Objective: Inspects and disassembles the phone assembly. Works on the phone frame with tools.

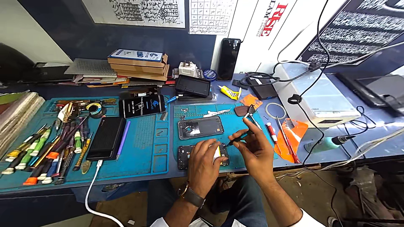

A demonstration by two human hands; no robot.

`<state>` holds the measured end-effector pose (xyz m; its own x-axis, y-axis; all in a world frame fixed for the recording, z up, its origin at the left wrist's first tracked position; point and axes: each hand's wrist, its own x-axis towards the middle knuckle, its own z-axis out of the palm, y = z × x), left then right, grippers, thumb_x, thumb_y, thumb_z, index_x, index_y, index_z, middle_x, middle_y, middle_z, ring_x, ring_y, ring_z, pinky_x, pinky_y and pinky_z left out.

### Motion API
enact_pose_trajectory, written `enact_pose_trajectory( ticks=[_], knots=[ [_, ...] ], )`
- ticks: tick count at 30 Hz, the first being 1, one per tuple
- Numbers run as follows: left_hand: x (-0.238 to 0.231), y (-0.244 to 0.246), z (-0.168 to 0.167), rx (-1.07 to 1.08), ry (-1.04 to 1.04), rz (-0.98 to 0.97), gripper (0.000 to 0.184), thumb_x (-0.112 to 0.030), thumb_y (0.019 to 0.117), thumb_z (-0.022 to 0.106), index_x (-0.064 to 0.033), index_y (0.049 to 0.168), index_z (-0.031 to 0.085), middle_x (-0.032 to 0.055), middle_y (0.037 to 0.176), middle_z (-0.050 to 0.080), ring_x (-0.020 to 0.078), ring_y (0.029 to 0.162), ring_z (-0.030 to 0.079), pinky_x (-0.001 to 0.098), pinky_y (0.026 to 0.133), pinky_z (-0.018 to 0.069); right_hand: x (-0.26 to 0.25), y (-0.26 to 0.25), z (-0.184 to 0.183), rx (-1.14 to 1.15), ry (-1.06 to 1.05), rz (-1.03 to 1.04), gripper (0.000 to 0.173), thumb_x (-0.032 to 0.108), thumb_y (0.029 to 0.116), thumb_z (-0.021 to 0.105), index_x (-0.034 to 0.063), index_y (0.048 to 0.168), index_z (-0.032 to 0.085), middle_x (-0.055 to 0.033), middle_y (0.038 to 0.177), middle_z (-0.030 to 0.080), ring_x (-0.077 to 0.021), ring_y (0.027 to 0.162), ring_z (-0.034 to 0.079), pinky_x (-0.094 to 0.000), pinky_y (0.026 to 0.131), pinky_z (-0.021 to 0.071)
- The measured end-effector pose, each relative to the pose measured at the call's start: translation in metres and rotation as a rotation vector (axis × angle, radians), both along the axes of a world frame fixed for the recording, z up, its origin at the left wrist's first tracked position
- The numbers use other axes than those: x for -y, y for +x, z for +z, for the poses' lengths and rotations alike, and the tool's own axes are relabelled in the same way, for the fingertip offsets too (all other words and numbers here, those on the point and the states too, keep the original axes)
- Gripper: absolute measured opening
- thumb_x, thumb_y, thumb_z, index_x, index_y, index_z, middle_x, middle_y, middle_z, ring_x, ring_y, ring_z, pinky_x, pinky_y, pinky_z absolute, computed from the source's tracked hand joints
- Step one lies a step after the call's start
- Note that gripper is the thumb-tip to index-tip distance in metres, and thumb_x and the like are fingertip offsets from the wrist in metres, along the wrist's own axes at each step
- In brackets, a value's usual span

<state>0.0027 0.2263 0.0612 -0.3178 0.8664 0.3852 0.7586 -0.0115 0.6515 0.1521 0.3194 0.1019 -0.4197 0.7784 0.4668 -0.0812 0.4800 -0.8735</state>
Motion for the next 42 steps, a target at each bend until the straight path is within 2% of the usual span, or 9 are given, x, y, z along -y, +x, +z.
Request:
enact_pose_trajectory(
  ticks=[16,20,25,29,31,33,37,39,42],
  knots=[
    [0.006,0.003,-0.018,-0.196,0.014,-0.016,0.035,-0.045,0.0961,0.065,-0.0197,0.117,0.077,-0.0019,0.134,0.066,0.019,0.132,0.055,0.0392,0.11,0.0469,-0.011,-0.012,-0.007,0.148,0.175,-0.041,0.069,-0.01,0.09,0.065,0.0066,0.154,0.046,-0.0099,0.112,0.068,-0.0222,0.1,0.071,-0.0384,0.085,0.0655],
    [0.006,0.004,-0.017,-0.189,0.017,-0.009,0.033,-0.043,0.0955,0.067,-0.0196,0.116,0.077,-0.0023,0.133,0.066,0.0188,0.131,0.056,0.0394,0.11,0.0471,-0.016,-0.013,-0.006,0.231,0.325,0.004,0.053,0.001,0.0933,0.066,0.0065,0.145,0.055,-0.009,0.124,0.066,-0.0202,0.113,0.066,-0.0383,0.094,0.061],
    [0.005,0.003,-0.017,-0.205,0.022,-0.016,0.033,-0.043,0.0956,0.066,-0.0188,0.116,0.077,-0.0019,0.133,0.066,0.0194,0.131,0.056,0.0397,0.109,0.0477,-0.022,-0.022,-0.001,0.308,0.434,-0.043,0.041,0.01,0.0932,0.072,0.0164,0.134,0.069,-0.002,0.097,0.064,-0.0119,0.084,0.064,-0.0305,0.073,0.0582],
    [0.005,0.003,-0.017,-0.21,0.02,-0.018,0.035,-0.045,0.0963,0.065,-0.019,0.116,0.077,-0.0017,0.133,0.067,0.0202,0.131,0.056,0.0404,0.109,0.0477,-0.028,-0.019,0.011,0.297,0.351,0.218,0.047,-0.001,0.0924,0.066,0.007,0.138,0.063,-0.0066,0.124,0.069,-0.0169,0.114,0.067,-0.0374,0.099,0.0591],
    [0.006,0.004,-0.017,-0.216,0.011,-0.023,0.034,-0.045,0.0975,0.063,-0.021,0.116,0.077,-0.0018,0.132,0.066,0.0203,0.131,0.056,0.0408,0.109,0.0476,-0.028,-0.02,0.003,0.3,0.386,0.033,0.046,0.015,0.0906,0.077,0.013,0.135,0.066,-0.0034,0.113,0.065,-0.0136,0.103,0.064,-0.0328,0.088,0.0587],
    [0.007,0.004,-0.017,-0.222,-0.01,-0.036,0.033,-0.046,0.0989,0.06,-0.0239,0.117,0.077,-0.0016,0.133,0.065,0.0207,0.132,0.055,0.0412,0.109,0.0467,-0.027,-0.02,-0.001,0.275,0.362,-0.016,0.046,0.01,0.0904,0.076,0.0149,0.135,0.067,-0.0024,0.099,0.063,-0.0128,0.086,0.063,-0.0304,0.074,0.0575],
    [0.006,0.003,-0.017,-0.232,0.003,-0.049,0.033,-0.045,0.0993,0.06,-0.0237,0.117,0.077,-0.0009,0.133,0.065,0.0211,0.132,0.055,0.0412,0.109,0.0468,-0.027,-0.016,0.01,0.269,0.283,0.23,0.052,-0.003,0.0891,0.067,0.0066,0.14,0.061,-0.0072,0.127,0.068,-0.0189,0.116,0.066,-0.0391,0.1,0.0585],
    [0.005,0.002,-0.018,-0.235,0.01,-0.048,0.033,-0.045,0.0992,0.06,-0.0233,0.116,0.077,-0.001,0.132,0.066,0.0206,0.131,0.056,0.0407,0.11,0.0468,-0.028,-0.018,0.004,0.29,0.356,0.045,0.053,0.014,0.0872,0.08,0.0125,0.138,0.064,-0.0045,0.118,0.065,-0.0154,0.108,0.064,-0.0351,0.092,0.0583],
    [0.005,0.003,-0.018,-0.23,0.005,-0.046,0.033,-0.046,0.0995,0.059,-0.0241,0.117,0.077,-0.0005,0.133,0.065,0.0205,0.132,0.055,0.0406,0.11,0.0464,-0.028,-0.017,0.003,0.261,0.292,0.026,0.051,0.002,0.0888,0.074,0.0138,0.138,0.065,-0.0037,0.104,0.067,-0.0149,0.091,0.067,-0.0332,0.079,0.0614]
  ],
)
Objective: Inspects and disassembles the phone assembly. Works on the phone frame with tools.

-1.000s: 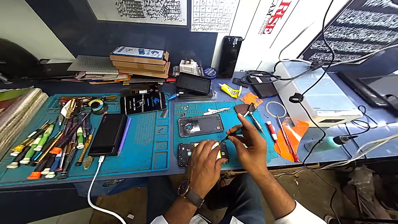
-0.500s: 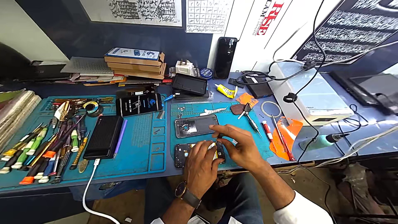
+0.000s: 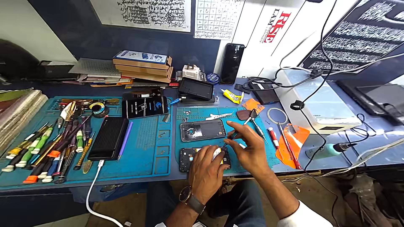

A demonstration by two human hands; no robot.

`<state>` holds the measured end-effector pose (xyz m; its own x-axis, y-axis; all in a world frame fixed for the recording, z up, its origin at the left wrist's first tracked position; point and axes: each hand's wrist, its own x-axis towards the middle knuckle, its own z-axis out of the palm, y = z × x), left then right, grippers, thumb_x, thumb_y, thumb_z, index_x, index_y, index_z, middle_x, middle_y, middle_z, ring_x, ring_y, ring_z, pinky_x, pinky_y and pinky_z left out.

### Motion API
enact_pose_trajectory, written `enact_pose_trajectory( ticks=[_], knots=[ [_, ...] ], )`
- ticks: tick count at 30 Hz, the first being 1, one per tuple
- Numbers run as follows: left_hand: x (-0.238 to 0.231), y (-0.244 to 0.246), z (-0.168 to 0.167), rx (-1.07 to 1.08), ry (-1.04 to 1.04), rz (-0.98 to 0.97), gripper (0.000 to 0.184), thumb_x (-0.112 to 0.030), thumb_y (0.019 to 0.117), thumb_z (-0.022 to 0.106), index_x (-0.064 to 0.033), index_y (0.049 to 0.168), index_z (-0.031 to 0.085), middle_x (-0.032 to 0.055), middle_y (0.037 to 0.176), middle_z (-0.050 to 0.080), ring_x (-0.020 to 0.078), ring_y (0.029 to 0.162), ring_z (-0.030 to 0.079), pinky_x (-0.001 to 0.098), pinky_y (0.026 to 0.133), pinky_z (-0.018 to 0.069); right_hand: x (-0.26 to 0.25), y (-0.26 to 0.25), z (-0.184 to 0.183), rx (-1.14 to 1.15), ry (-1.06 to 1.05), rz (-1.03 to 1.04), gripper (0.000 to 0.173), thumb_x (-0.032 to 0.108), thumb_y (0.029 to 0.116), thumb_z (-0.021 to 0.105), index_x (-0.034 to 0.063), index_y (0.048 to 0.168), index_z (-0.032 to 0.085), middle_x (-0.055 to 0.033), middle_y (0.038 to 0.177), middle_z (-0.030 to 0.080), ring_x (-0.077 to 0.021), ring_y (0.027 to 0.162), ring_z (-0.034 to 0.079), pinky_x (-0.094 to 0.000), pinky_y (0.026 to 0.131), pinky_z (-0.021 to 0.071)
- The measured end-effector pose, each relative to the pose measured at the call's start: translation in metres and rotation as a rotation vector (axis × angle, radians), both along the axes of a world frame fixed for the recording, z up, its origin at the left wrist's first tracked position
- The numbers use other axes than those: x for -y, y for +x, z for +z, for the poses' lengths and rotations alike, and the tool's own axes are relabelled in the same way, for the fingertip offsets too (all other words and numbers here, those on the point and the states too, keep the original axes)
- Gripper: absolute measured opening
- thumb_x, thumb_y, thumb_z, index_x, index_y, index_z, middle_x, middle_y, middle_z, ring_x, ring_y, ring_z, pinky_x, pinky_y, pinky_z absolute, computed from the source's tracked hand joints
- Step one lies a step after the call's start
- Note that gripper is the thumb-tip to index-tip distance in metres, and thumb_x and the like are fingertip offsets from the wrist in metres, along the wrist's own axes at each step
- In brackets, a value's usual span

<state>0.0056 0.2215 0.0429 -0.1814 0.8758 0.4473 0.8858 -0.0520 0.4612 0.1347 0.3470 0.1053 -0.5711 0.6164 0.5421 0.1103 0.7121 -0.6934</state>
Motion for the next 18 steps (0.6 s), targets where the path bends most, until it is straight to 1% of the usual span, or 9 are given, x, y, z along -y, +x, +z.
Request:
enact_pose_trajectory(
  ticks=[2,3,5,7,9,11,13,15,18],
  knots=[
    [0.001,0.0,0.0,0.004,0.003,0.0,0.032,-0.045,0.0993,0.06,-0.0238,0.116,0.077,-0.0002,0.133,0.065,0.0207,0.132,0.055,0.0411,0.11,0.0466,0.0,0.001,0.007,0.015,-0.093,0.159,0.054,-0.006,0.0876,0.065,0.0088,0.139,0.063,-0.0063,0.119,0.07,-0.0188,0.108,0.069,-0.0394,0.093,0.0612],
    [0.001,0.0,0.001,0.003,0.005,-0.003,0.032,-0.045,0.0993,0.06,-0.0236,0.116,0.077,-0.0002,0.133,0.065,0.0207,0.132,0.055,0.0413,0.11,0.0466,0.0,0.001,0.007,0.048,-0.078,0.162,0.055,0.0,0.0873,0.067,0.0102,0.141,0.061,-0.0052,0.127,0.066,-0.0182,0.117,0.064,-0.0404,0.1,0.0577],
    [0.001,0.0,0.0,-0.003,0.006,-0.005,0.031,-0.044,0.0994,0.059,-0.0236,0.116,0.077,-0.0008,0.133,0.065,0.0205,0.131,0.055,0.0411,0.11,0.0464,0.0,-0.001,-0.001,0.052,0.03,0.005,0.055,0.014,0.0886,0.077,0.0143,0.141,0.062,-0.0032,0.118,0.064,-0.0146,0.107,0.063,-0.0358,0.092,0.0577],
    [0.0,0.0,0.0,-0.01,0.001,-0.001,0.032,-0.045,0.0996,0.059,-0.0243,0.116,0.077,-0.0012,0.133,0.065,0.0204,0.132,0.055,0.0406,0.11,0.0463,0.0,-0.001,-0.004,0.015,0.05,-0.054,0.052,0.01,0.0895,0.077,0.0147,0.139,0.064,-0.0025,0.105,0.065,-0.0131,0.091,0.065,-0.0317,0.078,0.0591],
    [0.001,0.0,0.001,-0.009,0.002,0.006,0.032,-0.045,0.0993,0.059,-0.0248,0.116,0.077,-0.0011,0.133,0.065,0.0203,0.131,0.055,0.0406,0.109,0.047,0.001,0.001,0.004,-0.003,-0.069,0.128,0.053,-0.007,0.0887,0.066,0.0086,0.14,0.062,-0.0065,0.114,0.071,-0.0185,0.101,0.069,-0.0375,0.088,0.0621],
    [0.001,0.0,0.001,-0.005,0.009,0.004,0.031,-0.044,0.0985,0.061,-0.0242,0.116,0.077,-0.0006,0.132,0.065,0.0209,0.13,0.056,0.0407,0.108,0.0476,0.002,0.001,0.008,0.034,-0.081,0.18,0.055,-0.002,0.0857,0.067,0.0087,0.139,0.062,-0.0069,0.128,0.065,-0.02,0.118,0.064,-0.041,0.101,0.058],
    [0.001,0.0,0.001,-0.008,0.012,0.006,0.031,-0.045,0.0983,0.061,-0.0243,0.116,0.077,-0.001,0.133,0.065,0.0205,0.131,0.056,0.0405,0.109,0.0476,0.002,-0.001,0.002,0.043,0.028,-0.001,0.054,0.015,0.0865,0.08,0.0144,0.138,0.065,-0.0044,0.118,0.063,-0.0152,0.107,0.063,-0.035,0.09,0.0586],
    [0.001,0.001,0.001,-0.009,0.005,0.01,0.032,-0.045,0.0983,0.061,-0.0245,0.116,0.077,-0.001,0.133,0.065,0.0206,0.131,0.055,0.0408,0.109,0.0475,0.002,-0.002,-0.002,0.008,0.041,-0.072,0.052,0.01,0.0878,0.079,0.0151,0.138,0.066,-0.0031,0.103,0.063,-0.0134,0.089,0.064,-0.031,0.076,0.0586],
    [0.001,-0.001,0.001,-0.003,-0.006,0.005,0.032,-0.045,0.0989,0.06,-0.0247,0.117,0.077,-0.0009,0.133,0.065,0.0204,0.131,0.055,0.0408,0.109,0.047,0.001,-0.001,0.007,0.007,-0.086,0.154,0.056,-0.006,0.0864,0.066,0.0083,0.14,0.062,-0.0066,0.12,0.069,-0.0192,0.11,0.068,-0.0393,0.095,0.0606]
  ],
)
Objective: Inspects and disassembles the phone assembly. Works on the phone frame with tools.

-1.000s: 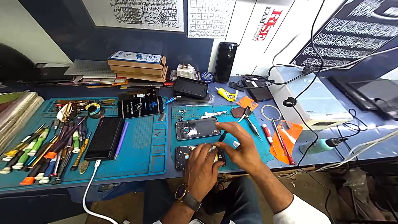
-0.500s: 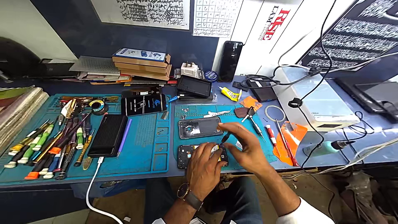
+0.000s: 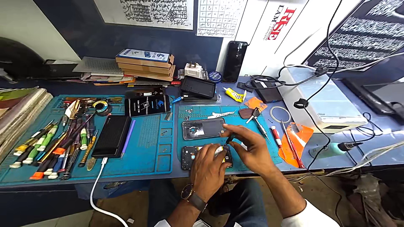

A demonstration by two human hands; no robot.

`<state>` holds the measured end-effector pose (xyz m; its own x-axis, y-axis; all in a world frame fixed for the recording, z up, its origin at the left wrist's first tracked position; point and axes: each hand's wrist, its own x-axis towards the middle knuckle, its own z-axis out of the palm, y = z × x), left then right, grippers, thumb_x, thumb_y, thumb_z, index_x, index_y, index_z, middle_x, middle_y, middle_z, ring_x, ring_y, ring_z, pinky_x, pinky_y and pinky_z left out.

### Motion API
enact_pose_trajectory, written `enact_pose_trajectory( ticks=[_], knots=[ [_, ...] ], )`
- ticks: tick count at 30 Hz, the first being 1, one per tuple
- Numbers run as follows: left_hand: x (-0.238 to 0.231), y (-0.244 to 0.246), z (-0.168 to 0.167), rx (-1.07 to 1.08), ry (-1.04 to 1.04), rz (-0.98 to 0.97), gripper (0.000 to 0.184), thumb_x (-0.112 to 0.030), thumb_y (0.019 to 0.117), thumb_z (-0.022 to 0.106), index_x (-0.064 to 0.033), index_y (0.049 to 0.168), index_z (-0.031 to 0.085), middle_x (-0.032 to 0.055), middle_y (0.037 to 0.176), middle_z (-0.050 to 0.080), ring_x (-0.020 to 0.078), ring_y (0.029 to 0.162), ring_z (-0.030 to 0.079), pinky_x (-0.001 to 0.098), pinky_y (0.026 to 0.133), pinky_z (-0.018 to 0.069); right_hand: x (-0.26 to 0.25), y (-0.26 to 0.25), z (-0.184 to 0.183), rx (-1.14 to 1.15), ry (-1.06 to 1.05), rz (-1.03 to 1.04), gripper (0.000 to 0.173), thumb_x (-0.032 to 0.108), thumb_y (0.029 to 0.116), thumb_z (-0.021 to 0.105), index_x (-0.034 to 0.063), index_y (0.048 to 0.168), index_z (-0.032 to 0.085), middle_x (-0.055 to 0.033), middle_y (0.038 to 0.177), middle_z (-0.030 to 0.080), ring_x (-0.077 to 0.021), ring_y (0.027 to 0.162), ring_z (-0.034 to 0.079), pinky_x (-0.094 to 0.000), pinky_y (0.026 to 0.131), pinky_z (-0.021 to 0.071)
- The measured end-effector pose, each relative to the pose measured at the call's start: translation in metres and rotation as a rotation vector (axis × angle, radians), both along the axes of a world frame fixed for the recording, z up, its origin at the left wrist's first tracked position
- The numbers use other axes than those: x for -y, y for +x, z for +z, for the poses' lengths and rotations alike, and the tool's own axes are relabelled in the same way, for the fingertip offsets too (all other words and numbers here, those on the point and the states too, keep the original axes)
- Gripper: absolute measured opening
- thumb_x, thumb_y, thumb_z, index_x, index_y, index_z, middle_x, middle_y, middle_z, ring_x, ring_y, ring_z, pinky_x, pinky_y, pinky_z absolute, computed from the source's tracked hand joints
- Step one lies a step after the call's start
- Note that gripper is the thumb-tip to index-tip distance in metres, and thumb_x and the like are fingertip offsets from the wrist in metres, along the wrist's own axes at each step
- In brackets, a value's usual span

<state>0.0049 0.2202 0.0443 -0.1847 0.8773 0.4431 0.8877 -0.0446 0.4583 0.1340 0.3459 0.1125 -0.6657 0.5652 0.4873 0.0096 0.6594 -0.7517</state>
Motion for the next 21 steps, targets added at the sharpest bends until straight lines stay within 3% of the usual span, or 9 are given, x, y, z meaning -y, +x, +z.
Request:
enact_pose_trajectory(
  ticks=[2,5,7,9,13,15,17,19,21],
  knots=[
    [-0.0001,-0.0002,0.0003,0.002,0.006,-0.007,0.031,-0.044,0.0987,0.061,-0.0241,0.116,0.077,-0.0008,0.133,0.065,0.0202,0.131,0.055,0.0407,0.109,0.0471,0.0006,-0.0016,-0.0021,0.044,0.078,-0.073,0.057,0.009,0.0865,0.074,0.0125,0.142,0.061,-0.0041,0.126,0.064,-0.0163,0.115,0.062,-0.038,0.098,0.0568],
    [-0.0006,0.0005,-0.0003,-0.003,-0.003,0.0,0.032,-0.046,0.099,0.06,-0.0247,0.117,0.077,-0.001,0.134,0.064,0.0202,0.132,0.054,0.0406,0.109,0.0469,0.001,-0.0034,-0.0074,0.001,0.126,-0.224,0.053,0.009,0.0883,0.078,0.0167,0.139,0.066,-0.002,0.103,0.065,-0.0131,0.09,0.065,-0.0314,0.078,0.0592],
    [-0.0001,0.0002,-0.0003,0.005,-0.002,0.005,0.032,-0.045,0.0988,0.06,-0.0251,0.116,0.077,-0.0013,0.134,0.065,0.0203,0.132,0.054,0.0406,0.11,0.0466,0.0014,-0.0019,-0.0012,-0.019,0.012,-0.046,0.055,-0.006,0.0875,0.067,0.0102,0.14,0.063,-0.0058,0.112,0.07,-0.018,0.1,0.069,-0.0371,0.087,0.0618],
    [0.0005,-0.0006,0.0007,0.009,0.006,-0.005,0.031,-0.044,0.0987,0.061,-0.0241,0.116,0.077,-0.0013,0.133,0.065,0.0204,0.132,0.054,0.0409,0.11,0.0464,0.0022,-0.0023,0.0001,0.023,0.038,-0.019,0.057,0.001,0.0853,0.068,0.0106,0.141,0.062,-0.0053,0.126,0.065,-0.0177,0.116,0.064,-0.0388,0.099,0.0581],
    [-0.0003,0.0,0.0003,0.001,-0.003,-0.006,0.032,-0.045,0.0991,0.06,-0.0248,0.116,0.077,-0.0008,0.133,0.065,0.0205,0.132,0.055,0.0409,0.11,0.0464,0.0002,-0.0026,-0.0062,0.021,0.146,-0.226,0.054,0.008,0.0877,0.078,0.0175,0.14,0.065,-0.0017,0.103,0.065,-0.0128,0.09,0.065,-0.0311,0.077,0.0591],
    [-0.0002,-0.0002,0.0003,0.0,0.0,-0.002,0.032,-0.045,0.0988,0.061,-0.0244,0.116,0.077,-0.0009,0.132,0.066,0.0206,0.131,0.055,0.0406,0.109,0.0471,0.0003,-0.0007,-0.0001,0.008,0.016,-0.05,0.057,-0.005,0.0866,0.067,0.012,0.141,0.062,-0.0044,0.114,0.07,-0.0175,0.103,0.069,-0.0382,0.091,0.0615],
    [-0.0007,-0.0002,0.0017,0.006,0.01,-0.003,0.03,-0.044,0.0979,0.062,-0.0236,0.115,0.078,-0.0013,0.131,0.066,0.0204,0.13,0.056,0.0406,0.109,0.0473,0.0016,-0.001,0.0002,0.053,0.061,-0.054,0.059,0.006,0.0861,0.072,0.0143,0.143,0.06,-0.0035,0.127,0.064,-0.0162,0.117,0.062,-0.0385,0.099,0.0571],
    [-0.0011,0.0009,0.0022,0.006,0.007,0.002,0.03,-0.044,0.0975,0.063,-0.0241,0.114,0.078,-0.0017,0.132,0.066,0.0206,0.131,0.056,0.0411,0.109,0.0473,0.0017,-0.003,-0.0059,0.041,0.175,-0.218,0.056,0.016,0.0869,0.08,0.0171,0.14,0.064,-0.0024,0.11,0.063,-0.0132,0.099,0.063,-0.0324,0.084,0.0577],
    [-0.0011,0.0011,0.0025,0.009,-0.005,0.007,0.03,-0.044,0.0976,0.063,-0.0242,0.115,0.078,-0.001,0.132,0.066,0.0212,0.131,0.055,0.0416,0.109,0.0471,0.0019,-0.0021,-0.0066,0.01,0.13,-0.207,0.055,0.005,0.0883,0.075,0.0165,0.141,0.064,-0.0016,0.104,0.066,-0.0134,0.091,0.066,-0.0318,0.079,0.0597]
  ],
)
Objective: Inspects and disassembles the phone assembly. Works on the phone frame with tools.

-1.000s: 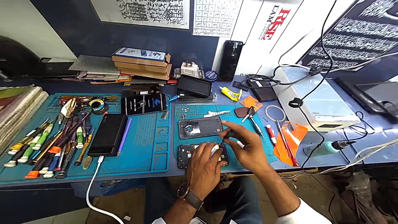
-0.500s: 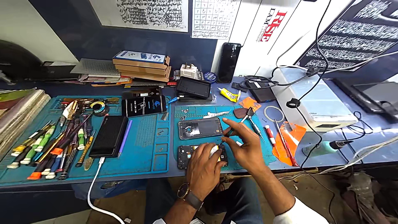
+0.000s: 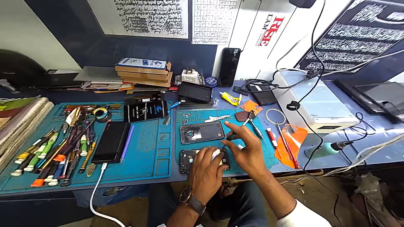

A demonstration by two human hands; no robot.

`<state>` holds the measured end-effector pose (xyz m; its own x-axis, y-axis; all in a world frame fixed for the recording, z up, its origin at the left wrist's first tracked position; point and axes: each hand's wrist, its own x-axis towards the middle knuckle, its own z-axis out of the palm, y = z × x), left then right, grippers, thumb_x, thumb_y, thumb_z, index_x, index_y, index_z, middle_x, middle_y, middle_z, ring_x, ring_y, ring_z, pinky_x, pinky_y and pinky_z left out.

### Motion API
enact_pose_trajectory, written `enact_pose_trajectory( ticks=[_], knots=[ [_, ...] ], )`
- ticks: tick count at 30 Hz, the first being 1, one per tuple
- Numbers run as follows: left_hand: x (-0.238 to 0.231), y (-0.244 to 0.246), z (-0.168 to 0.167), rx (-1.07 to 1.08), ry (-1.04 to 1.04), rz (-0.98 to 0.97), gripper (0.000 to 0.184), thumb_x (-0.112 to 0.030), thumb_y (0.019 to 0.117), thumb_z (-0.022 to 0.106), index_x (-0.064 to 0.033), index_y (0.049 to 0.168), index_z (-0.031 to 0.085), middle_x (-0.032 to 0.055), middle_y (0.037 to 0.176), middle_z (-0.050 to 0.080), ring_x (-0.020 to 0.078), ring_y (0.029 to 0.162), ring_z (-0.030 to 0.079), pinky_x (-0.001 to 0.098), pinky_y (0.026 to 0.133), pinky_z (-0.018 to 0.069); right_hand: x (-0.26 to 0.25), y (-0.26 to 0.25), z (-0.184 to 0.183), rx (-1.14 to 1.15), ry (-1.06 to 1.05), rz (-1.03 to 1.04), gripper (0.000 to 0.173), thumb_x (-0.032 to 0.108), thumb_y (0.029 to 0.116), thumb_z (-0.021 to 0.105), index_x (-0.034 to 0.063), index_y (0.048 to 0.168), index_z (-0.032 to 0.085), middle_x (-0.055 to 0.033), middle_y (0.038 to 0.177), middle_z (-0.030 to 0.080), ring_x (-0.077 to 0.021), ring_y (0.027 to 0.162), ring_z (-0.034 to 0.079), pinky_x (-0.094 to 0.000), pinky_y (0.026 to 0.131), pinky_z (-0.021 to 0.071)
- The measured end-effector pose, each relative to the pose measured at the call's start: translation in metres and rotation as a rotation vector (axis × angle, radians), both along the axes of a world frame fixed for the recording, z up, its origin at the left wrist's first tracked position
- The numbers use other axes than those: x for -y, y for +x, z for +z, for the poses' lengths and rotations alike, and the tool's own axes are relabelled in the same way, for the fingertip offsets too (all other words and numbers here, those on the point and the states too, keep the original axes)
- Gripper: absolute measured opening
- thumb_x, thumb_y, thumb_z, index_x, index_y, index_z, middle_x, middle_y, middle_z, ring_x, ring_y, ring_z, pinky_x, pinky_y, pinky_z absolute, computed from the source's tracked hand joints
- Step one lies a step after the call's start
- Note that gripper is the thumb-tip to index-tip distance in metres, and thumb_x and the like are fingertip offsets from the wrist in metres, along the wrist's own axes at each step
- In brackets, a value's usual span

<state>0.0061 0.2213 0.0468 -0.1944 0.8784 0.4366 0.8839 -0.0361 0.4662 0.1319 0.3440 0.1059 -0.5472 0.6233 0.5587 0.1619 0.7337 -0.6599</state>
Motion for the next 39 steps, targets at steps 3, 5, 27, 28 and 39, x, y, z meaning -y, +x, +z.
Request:
enact_pose_trajectory(
  ticks=[3,5,27,28,39],
  knots=[
    [0.001,0.0,0.001,0.01,-0.008,-0.002,0.029,-0.043,0.0967,0.064,-0.0237,0.114,0.078,-0.0006,0.132,0.066,0.0212,0.131,0.055,0.0421,0.109,0.047,0.0,0.002,0.004,-0.008,-0.108,0.178,0.06,-0.002,0.0853,0.067,0.0104,0.144,0.06,-0.0054,0.124,0.067,-0.0185,0.114,0.066,-0.0395,0.098,0.0591],
    [0.0,0.0,0.004,0.024,-0.021,-0.002,0.03,-0.042,0.0959,0.066,-0.0228,0.115,0.078,-0.0016,0.132,0.066,0.0207,0.131,0.056,0.0417,0.108,0.0475,0.001,0.002,0.0,0.029,-0.025,0.027,0.061,0.014,0.0874,0.078,0.0176,0.146,0.059,-0.0029,0.118,0.063,-0.0142,0.107,0.063,-0.035,0.091,0.0581],
    [-0.013,-0.002,0.021,0.202,0.012,0.054,0.037,-0.038,0.084,0.082,-0.0198,0.115,0.076,0.0002,0.129,0.066,0.0237,0.119,0.06,0.0455,0.098,0.052,0.038,0.018,-0.009,-0.275,-0.265,-0.251,0.078,-0.003,0.0864,0.076,0.0118,0.156,0.044,-0.0088,0.113,0.07,-0.0217,0.097,0.072,-0.0344,0.08,0.0658],
    [-0.01,-0.004,0.018,0.167,-0.024,0.06,0.037,-0.039,0.0848,0.081,-0.02,0.116,0.076,0.0006,0.13,0.066,0.0249,0.123,0.059,0.0464,0.1,0.0507,0.037,0.02,-0.012,-0.25,-0.218,-0.252,0.077,-0.002,0.0875,0.075,0.0109,0.156,0.044,-0.0084,0.114,0.07,-0.021,0.099,0.072,-0.0347,0.082,0.0657],
    [-0.004,-0.004,0.006,0.053,-0.03,0.062,0.033,-0.044,0.0893,0.074,-0.0217,0.113,0.078,-0.0026,0.126,0.067,0.0219,0.124,0.057,0.0432,0.103,0.0483,0.026,0.016,-0.021,-0.223,-0.127,-0.215,0.074,-0.006,0.0864,0.074,0.0056,0.153,0.046,-0.0088,0.114,0.07,-0.0205,0.101,0.072,-0.0364,0.084,0.0664]
  ],
)
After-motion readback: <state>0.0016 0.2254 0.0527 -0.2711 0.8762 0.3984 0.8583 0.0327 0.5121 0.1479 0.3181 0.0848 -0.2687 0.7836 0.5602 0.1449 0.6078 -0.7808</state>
